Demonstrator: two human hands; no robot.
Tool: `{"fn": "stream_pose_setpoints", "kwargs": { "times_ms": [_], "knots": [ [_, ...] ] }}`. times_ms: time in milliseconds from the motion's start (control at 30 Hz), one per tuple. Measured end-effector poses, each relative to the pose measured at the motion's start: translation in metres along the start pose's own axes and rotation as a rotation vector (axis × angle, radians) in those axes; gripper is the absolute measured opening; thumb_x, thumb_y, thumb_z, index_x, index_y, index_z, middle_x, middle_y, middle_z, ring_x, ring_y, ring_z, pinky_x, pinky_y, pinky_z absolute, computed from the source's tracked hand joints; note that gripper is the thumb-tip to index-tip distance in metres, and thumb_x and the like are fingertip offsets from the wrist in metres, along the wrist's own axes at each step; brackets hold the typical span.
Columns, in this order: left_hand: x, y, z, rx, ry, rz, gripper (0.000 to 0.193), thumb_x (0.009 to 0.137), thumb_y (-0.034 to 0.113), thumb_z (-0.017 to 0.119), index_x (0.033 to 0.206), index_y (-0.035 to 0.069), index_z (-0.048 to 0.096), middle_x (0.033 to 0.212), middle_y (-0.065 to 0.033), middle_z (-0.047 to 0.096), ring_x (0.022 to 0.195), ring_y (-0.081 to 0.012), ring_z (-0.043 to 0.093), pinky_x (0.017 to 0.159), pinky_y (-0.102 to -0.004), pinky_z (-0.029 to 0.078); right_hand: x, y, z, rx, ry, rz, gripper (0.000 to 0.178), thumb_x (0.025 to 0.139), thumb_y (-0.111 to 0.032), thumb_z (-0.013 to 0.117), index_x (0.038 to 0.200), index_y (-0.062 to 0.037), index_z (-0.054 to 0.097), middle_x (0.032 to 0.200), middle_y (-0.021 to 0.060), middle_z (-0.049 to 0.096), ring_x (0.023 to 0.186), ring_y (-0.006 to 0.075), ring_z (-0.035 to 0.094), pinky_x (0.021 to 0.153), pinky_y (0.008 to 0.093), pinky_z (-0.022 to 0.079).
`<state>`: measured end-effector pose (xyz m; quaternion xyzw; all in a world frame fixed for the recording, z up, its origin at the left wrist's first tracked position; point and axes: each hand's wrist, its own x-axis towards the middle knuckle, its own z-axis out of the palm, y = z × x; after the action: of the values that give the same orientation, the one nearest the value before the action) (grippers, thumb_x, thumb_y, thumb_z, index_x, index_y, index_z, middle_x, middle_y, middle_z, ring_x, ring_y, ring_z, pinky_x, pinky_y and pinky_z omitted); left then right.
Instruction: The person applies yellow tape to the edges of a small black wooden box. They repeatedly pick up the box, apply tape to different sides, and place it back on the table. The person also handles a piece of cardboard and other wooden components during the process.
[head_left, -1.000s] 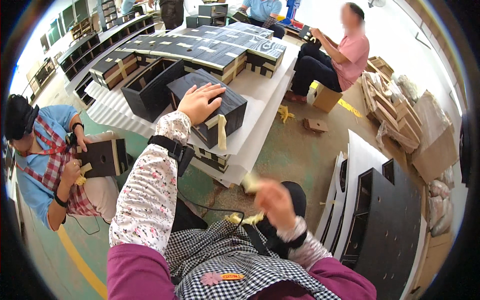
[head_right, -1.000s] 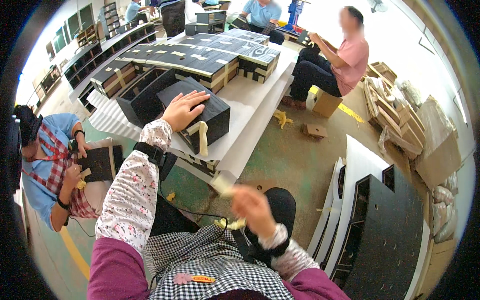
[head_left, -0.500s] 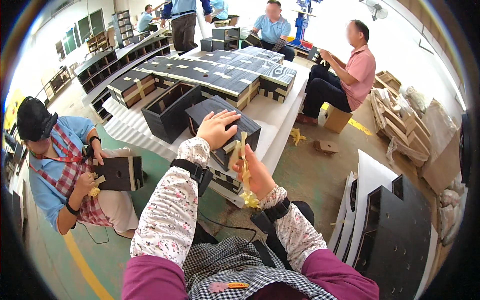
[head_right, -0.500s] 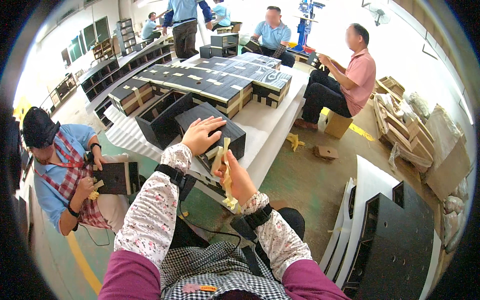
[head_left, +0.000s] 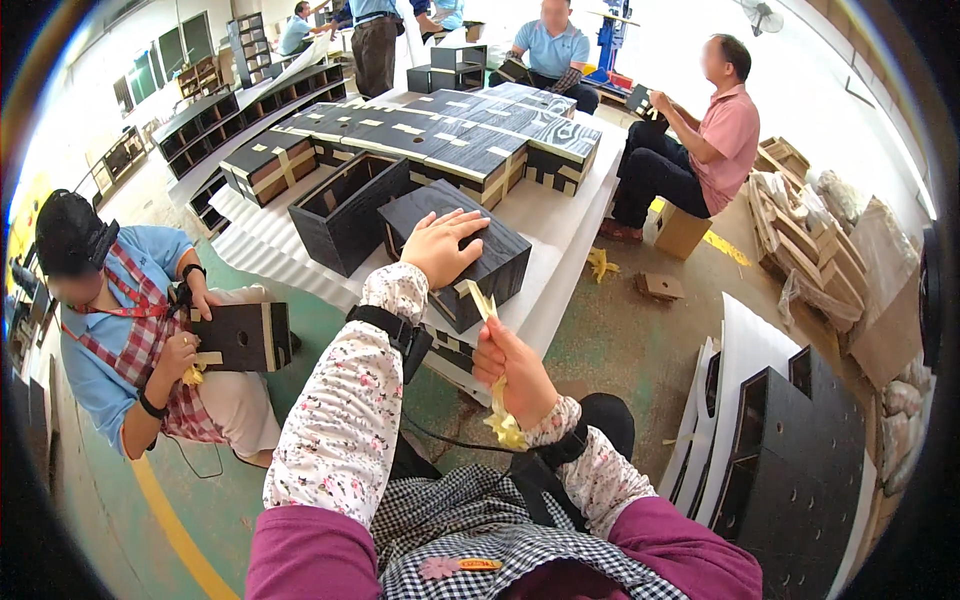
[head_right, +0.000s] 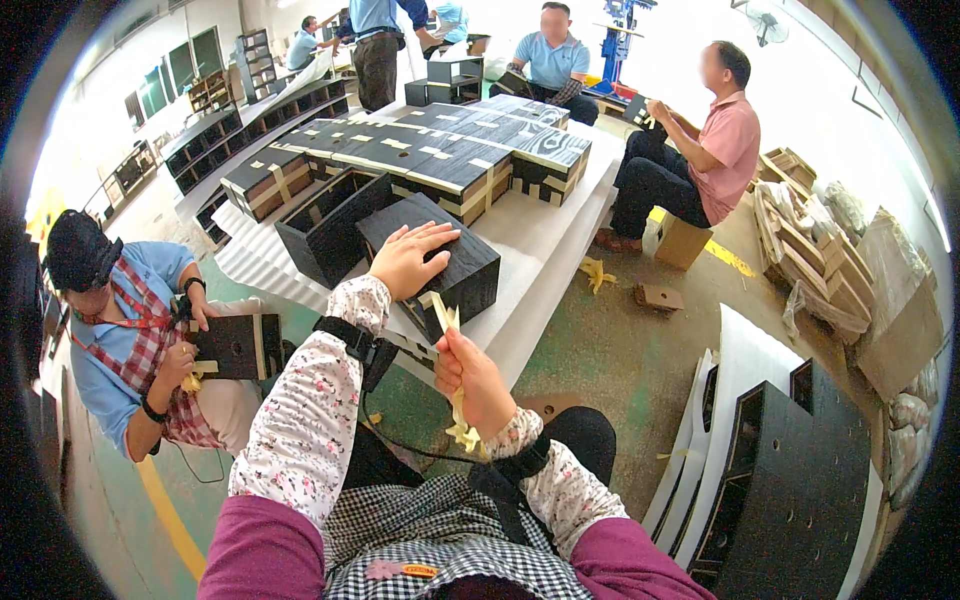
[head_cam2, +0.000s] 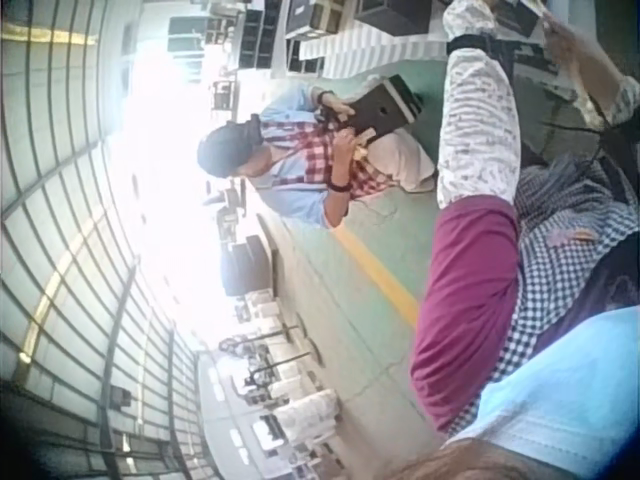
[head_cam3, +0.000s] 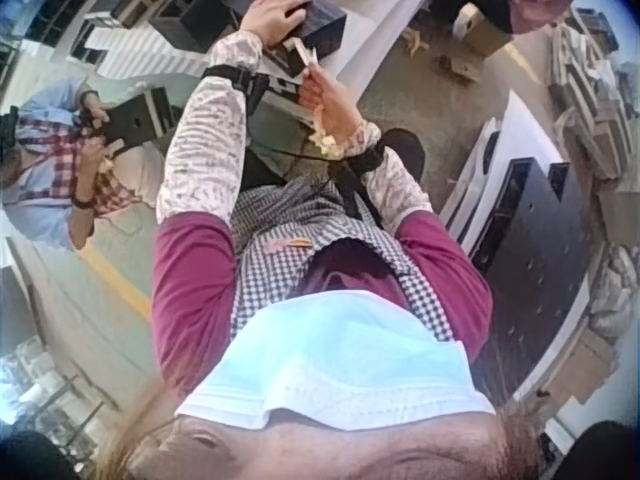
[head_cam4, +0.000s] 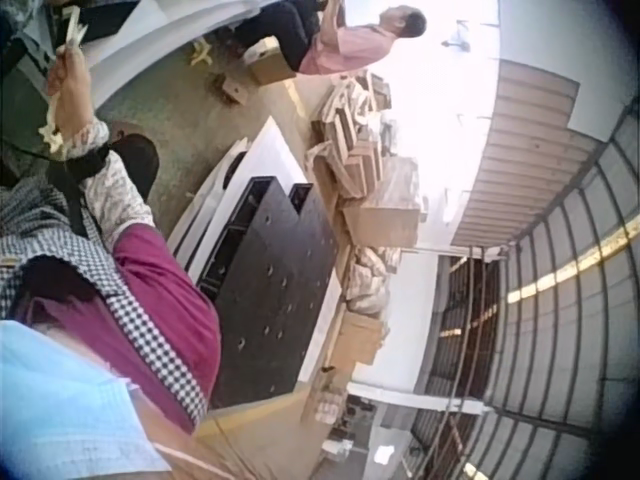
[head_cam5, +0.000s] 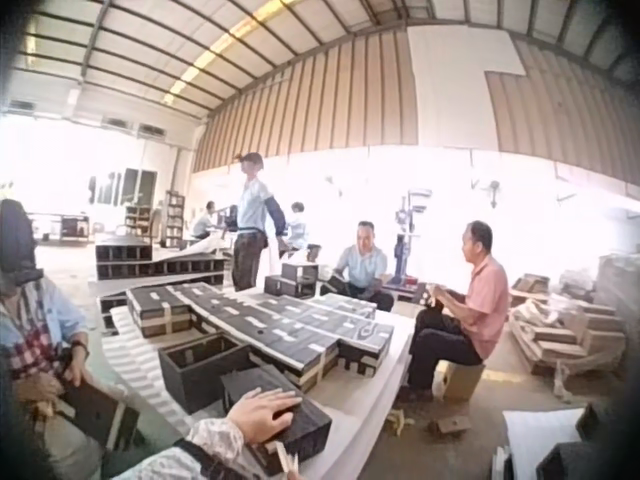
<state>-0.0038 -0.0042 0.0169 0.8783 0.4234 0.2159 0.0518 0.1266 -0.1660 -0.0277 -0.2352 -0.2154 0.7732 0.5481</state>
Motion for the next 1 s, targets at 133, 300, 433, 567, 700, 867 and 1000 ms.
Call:
{"fn": "stream_pose_setpoints", "kwargs": {
  "times_ms": [133, 300, 433, 567, 700, 867, 1000],
  "knots": [
    [-0.001, 0.001, -0.001, 0.001, 0.003, 0.002, 0.046, 0.090, 0.038, 0.043, 0.133, 0.021, 0.049, 0.143, 0.0002, 0.042, 0.135, -0.0168, 0.033, 0.113, -0.0429, 0.019, -0.020, 0.003, 0.005, -0.080, -0.021, 0.001, 0.028, 0.099, -0.032, 0.046, 0.083, -0.0097, 0.053, 0.057, -0.0068, 0.033, 0.048, 0.0051, 0.029, 0.046, 0.0215, 0.027],
    [0.004, 0.004, 0.002, 0.004, 0.015, 0.033, 0.046, 0.090, 0.037, 0.043, 0.132, 0.020, 0.050, 0.142, -0.0001, 0.043, 0.135, -0.0172, 0.033, 0.112, -0.0432, 0.019, -0.078, 0.002, -0.002, -0.533, -0.154, -0.024, 0.030, 0.098, -0.030, 0.048, 0.090, -0.0029, 0.059, 0.061, -0.0046, 0.044, 0.052, 0.0056, 0.039, 0.048, 0.0200, 0.031],
    [0.000, 0.001, 0.002, -0.031, 0.102, 0.039, 0.043, 0.091, 0.038, 0.044, 0.128, 0.018, 0.054, 0.137, -0.0017, 0.049, 0.133, -0.0180, 0.037, 0.111, -0.0412, 0.022, -0.114, -0.014, -0.020, -0.649, -0.041, -0.097, 0.034, 0.098, -0.028, 0.046, 0.107, 0.0019, 0.059, 0.066, -0.0020, 0.051, 0.052, 0.0048, 0.039, 0.047, 0.0188, 0.030],
    [-0.005, 0.003, -0.004, -0.226, 0.169, 0.011, 0.036, 0.092, 0.035, 0.046, 0.116, 0.014, 0.062, 0.125, -0.0065, 0.058, 0.126, -0.0228, 0.045, 0.108, -0.0394, 0.028, -0.140, -0.047, -0.055, -0.675, 0.125, -0.298, 0.039, 0.101, -0.028, 0.037, 0.123, 0.0001, 0.053, 0.087, 0.0052, 0.065, 0.064, 0.0066, 0.051, 0.056, 0.0195, 0.039],
    [-0.015, 0.008, 0.000, -0.464, 0.428, 0.100, 0.030, 0.092, 0.028, 0.049, 0.110, 0.009, 0.064, 0.119, -0.0119, 0.061, 0.123, -0.0310, 0.048, 0.105, -0.0409, 0.032, -0.149, -0.055, -0.065, -0.659, 0.152, -0.468, 0.046, 0.101, -0.023, 0.036, 0.142, -0.0031, 0.029, 0.117, 0.0163, 0.059, 0.081, 0.0134, 0.059, 0.078, 0.0273, 0.050],
    [-0.077, 0.061, -0.002, -0.799, 0.321, 0.086, 0.022, 0.085, 0.006, 0.059, 0.106, 0.005, 0.065, 0.113, -0.0133, 0.062, 0.115, -0.0277, 0.054, 0.101, -0.0373, 0.037, -0.138, -0.056, -0.060, -0.666, 0.087, -0.568, 0.054, 0.099, -0.013, 0.038, 0.147, -0.0093, 0.015, 0.130, 0.0196, 0.051, 0.105, 0.0214, 0.059, 0.093, 0.0331, 0.045],
    [-0.119, 0.096, -0.007, -0.922, -0.126, 0.124, 0.033, 0.092, 0.017, 0.057, 0.122, 0.004, 0.056, 0.121, -0.0120, 0.058, 0.112, -0.0217, 0.054, 0.097, -0.0331, 0.041, -0.118, -0.058, -0.039, -0.768, -0.002, -0.672, 0.043, 0.097, -0.005, 0.039, 0.139, -0.0017, 0.031, 0.136, 0.0188, 0.045, 0.124, 0.0238, 0.046, 0.104, 0.0337, 0.036]
  ]
}}
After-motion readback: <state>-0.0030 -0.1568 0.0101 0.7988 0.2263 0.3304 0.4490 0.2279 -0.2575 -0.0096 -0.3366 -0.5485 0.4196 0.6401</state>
